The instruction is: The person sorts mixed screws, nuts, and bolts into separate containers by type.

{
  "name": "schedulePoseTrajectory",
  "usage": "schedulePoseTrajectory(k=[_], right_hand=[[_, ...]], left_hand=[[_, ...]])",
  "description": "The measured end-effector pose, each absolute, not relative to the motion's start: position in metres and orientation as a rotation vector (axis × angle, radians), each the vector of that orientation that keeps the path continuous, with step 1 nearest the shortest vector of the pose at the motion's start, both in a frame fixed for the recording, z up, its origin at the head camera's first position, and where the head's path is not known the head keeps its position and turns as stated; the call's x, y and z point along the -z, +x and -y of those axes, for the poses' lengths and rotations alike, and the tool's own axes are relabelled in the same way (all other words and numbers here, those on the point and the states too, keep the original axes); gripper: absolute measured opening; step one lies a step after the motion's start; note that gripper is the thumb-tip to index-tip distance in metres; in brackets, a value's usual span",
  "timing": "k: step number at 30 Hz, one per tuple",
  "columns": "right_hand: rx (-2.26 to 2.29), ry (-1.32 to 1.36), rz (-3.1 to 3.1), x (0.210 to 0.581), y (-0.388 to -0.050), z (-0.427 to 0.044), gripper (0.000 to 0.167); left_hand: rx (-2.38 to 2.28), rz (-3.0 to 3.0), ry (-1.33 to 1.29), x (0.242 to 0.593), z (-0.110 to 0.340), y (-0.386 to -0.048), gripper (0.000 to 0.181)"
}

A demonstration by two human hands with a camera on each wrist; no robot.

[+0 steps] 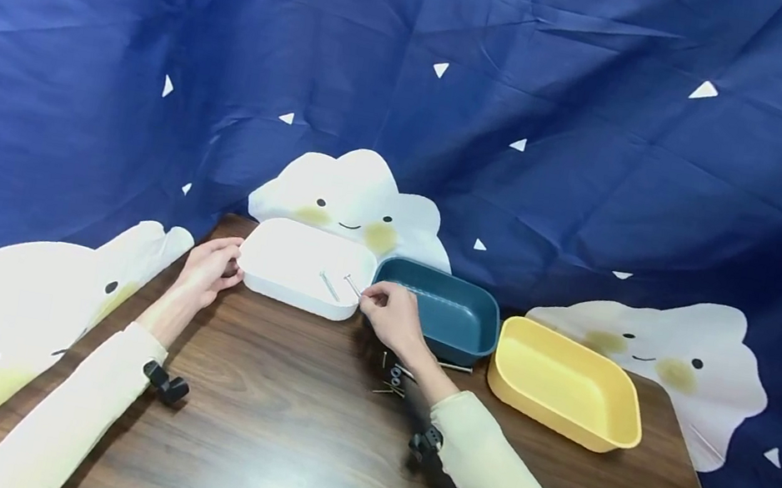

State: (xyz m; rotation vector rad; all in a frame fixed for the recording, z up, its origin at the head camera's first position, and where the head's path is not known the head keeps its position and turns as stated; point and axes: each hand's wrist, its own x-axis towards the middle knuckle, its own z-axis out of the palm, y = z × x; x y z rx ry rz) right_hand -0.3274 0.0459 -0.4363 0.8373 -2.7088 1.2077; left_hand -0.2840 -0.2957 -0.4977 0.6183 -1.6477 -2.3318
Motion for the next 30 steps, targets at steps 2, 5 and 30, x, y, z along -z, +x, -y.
schedulePoseTrajectory(k=[2, 5, 30], right_hand=[[-1.212, 0.835, 2.716, 0.437, -0.329, -0.036, 0.006], [-1.225, 0.813, 2.723, 0.437, -0.329, -0.027, 0.009], [-1.201, 0.81, 2.709, 0.409, -0.294, -0.106, 0.011]], left_hand=[[2.332, 1.643, 0.616, 0.499, 0.296, -0.284, 0.047], [2.342, 1.641, 0.603, 0.5, 0.293, -0.286, 0.047], [2.36, 1.646, 0.601, 0.501, 0.306, -0.292, 0.049]])
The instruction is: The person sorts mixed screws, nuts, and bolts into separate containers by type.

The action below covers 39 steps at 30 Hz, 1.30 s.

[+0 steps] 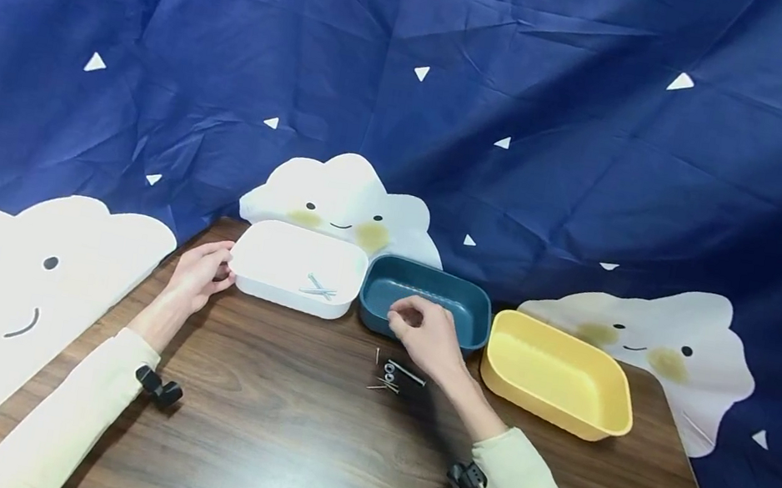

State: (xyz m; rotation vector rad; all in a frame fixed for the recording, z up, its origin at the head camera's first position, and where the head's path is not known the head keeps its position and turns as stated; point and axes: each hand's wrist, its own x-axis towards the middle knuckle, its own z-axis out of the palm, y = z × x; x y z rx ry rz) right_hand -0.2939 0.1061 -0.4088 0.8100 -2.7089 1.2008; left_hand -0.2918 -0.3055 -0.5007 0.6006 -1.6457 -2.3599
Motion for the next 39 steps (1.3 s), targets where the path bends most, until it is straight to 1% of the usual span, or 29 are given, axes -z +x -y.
schedulePoseTrajectory(k=[9, 17, 21, 29, 39], right_hand=[[-1.027, 0.861, 2.807, 0.418, -0.281, -0.139, 0.011], [-0.875, 0.932, 2.885, 0.441, -0.279, -0.159, 0.014], [-0.799, 0.921, 2.892, 0.458, -0.279, -0.167, 0.016], [-0.619, 0.852, 2.87, 0.476, -0.277, -0.168, 0.014], [-0.589, 0.84, 2.871, 0.486, -0.279, -0.167, 0.015]], left_hand=[[2.375, 1.632, 0.609, 0.499, 0.306, -0.293, 0.048], [2.367, 1.642, 0.597, 0.497, 0.306, -0.294, 0.049], [2.367, 1.654, 0.594, 0.498, 0.307, -0.293, 0.05], [2.366, 1.63, 0.612, 0.499, 0.311, -0.289, 0.049], [2.375, 1.647, 0.584, 0.497, 0.305, -0.291, 0.05]])
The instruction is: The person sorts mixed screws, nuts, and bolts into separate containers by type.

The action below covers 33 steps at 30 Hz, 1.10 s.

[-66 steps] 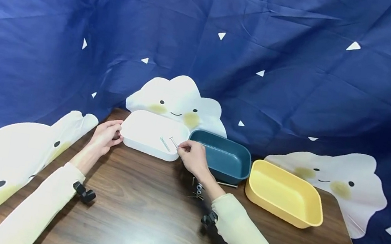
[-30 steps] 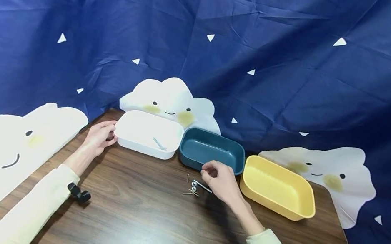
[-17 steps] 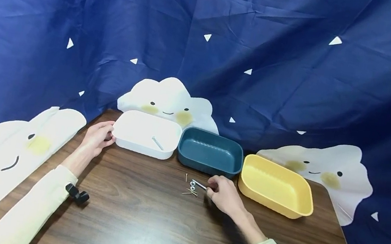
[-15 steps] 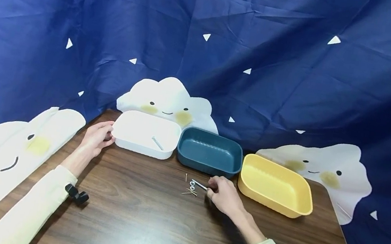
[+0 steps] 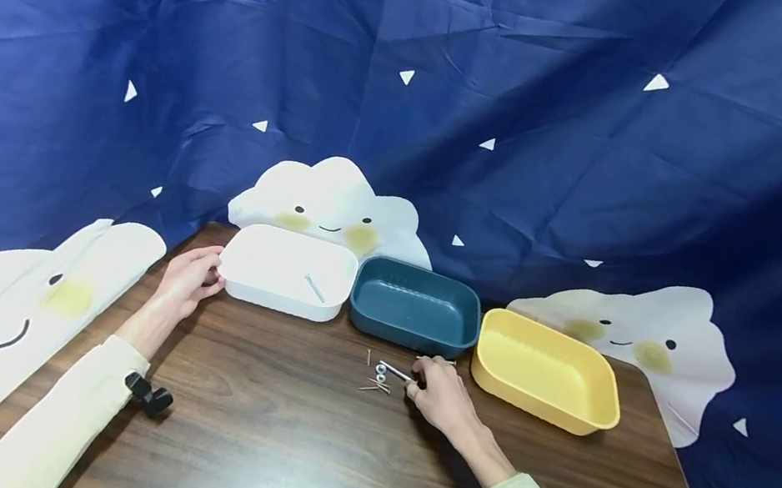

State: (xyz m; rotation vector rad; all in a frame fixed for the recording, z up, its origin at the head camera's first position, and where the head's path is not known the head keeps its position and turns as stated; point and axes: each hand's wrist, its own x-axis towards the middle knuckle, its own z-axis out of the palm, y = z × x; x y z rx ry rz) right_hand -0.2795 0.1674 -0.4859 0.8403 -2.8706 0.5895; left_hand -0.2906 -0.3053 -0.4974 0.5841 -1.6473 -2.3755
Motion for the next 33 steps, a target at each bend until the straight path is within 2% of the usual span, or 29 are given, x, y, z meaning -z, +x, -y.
schedulePoseTrajectory(k=[7, 25, 33], right_hand=[[-0.599, 0.873, 2.858, 0.491, -0.277, -0.169, 0.01], [-0.661, 0.859, 2.828, 0.492, -0.282, -0.17, 0.014], [-0.713, 0.803, 2.797, 0.48, -0.279, -0.173, 0.007]], left_hand=[[2.394, 1.648, 0.585, 0.499, 0.3, -0.293, 0.05], [2.383, 1.646, 0.581, 0.498, 0.304, -0.29, 0.05], [2.379, 1.634, 0.59, 0.497, 0.307, -0.291, 0.049]])
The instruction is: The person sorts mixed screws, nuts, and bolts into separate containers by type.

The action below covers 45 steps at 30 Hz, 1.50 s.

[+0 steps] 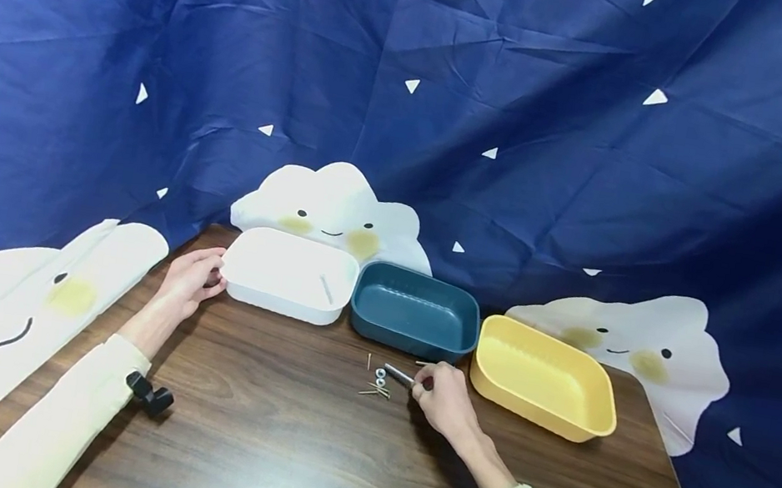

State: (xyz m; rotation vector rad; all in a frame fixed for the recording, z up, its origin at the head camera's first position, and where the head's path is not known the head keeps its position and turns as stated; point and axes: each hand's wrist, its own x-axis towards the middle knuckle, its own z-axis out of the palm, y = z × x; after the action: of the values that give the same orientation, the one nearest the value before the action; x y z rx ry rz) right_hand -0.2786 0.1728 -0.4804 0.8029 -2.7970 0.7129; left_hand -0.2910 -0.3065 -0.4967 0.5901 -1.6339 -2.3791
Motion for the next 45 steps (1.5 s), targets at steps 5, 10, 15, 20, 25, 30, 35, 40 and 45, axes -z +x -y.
schedulePoseTrajectory(k=[5, 10, 15, 20, 25, 30, 35, 40, 45], right_hand=[[-0.755, 0.793, 2.763, 0.468, -0.28, -0.162, 0.009], [-0.779, 0.84, 2.702, 0.451, -0.284, -0.142, 0.007], [-0.82, 0.885, 2.632, 0.432, -0.29, -0.114, 0.004], [-0.9, 0.918, 2.592, 0.424, -0.304, -0.087, 0.003], [-1.046, 0.894, 2.646, 0.425, -0.318, -0.061, 0.005], [-1.063, 0.895, 2.672, 0.431, -0.328, -0.04, 0.006], [-1.029, 0.871, 2.636, 0.437, -0.333, -0.024, 0.007], [-1.104, 0.834, 2.604, 0.437, -0.333, -0.013, 0.019], [-1.151, 0.817, 2.599, 0.428, -0.329, -0.011, 0.025]], left_hand=[[2.373, 1.62, 0.593, 0.497, 0.312, -0.29, 0.049], [2.361, 1.624, 0.617, 0.498, 0.316, -0.289, 0.049], [2.36, 1.618, 0.619, 0.5, 0.318, -0.289, 0.049], [2.356, 1.618, 0.602, 0.5, 0.317, -0.291, 0.049], [2.354, 1.631, 0.598, 0.5, 0.314, -0.293, 0.048], [2.349, 1.632, 0.598, 0.5, 0.311, -0.295, 0.048], [2.352, 1.63, 0.577, 0.498, 0.305, -0.298, 0.047], [2.352, 1.624, 0.583, 0.498, 0.303, -0.299, 0.046], [2.34, 1.62, 0.602, 0.5, 0.308, -0.297, 0.046]])
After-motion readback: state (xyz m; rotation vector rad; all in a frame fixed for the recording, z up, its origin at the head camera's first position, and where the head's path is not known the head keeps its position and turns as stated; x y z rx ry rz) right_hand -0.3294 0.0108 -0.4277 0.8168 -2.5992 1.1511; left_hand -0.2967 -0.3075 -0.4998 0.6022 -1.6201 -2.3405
